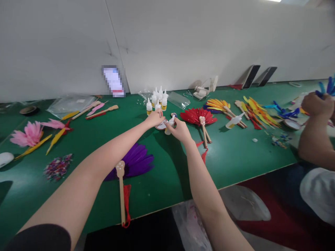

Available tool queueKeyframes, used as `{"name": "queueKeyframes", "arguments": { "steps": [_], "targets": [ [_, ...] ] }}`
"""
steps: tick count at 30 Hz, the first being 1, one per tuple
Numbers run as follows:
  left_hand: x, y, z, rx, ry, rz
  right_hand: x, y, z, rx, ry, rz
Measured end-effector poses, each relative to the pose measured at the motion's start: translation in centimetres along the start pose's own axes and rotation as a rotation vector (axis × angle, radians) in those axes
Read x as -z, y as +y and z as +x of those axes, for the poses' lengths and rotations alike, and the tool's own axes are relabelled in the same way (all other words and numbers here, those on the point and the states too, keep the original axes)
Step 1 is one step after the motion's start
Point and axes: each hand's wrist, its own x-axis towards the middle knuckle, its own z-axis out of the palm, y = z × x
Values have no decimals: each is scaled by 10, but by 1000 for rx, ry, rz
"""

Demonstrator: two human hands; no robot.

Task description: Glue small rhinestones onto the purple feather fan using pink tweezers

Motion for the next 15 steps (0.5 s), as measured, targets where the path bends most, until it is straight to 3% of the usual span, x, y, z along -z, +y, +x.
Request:
{"name": "queueKeyframes", "arguments": {
  "steps": [9,12,15],
  "targets": [
    [5,5,-8,45,23,-211,2,1,0,31,-22,44],
    [19,7,-24,66,76,-361,2,0,-2,54,-57,79],
    [42,6,-56,86,139,-559,0,1,-4,72,-77,134]
  ]
}}
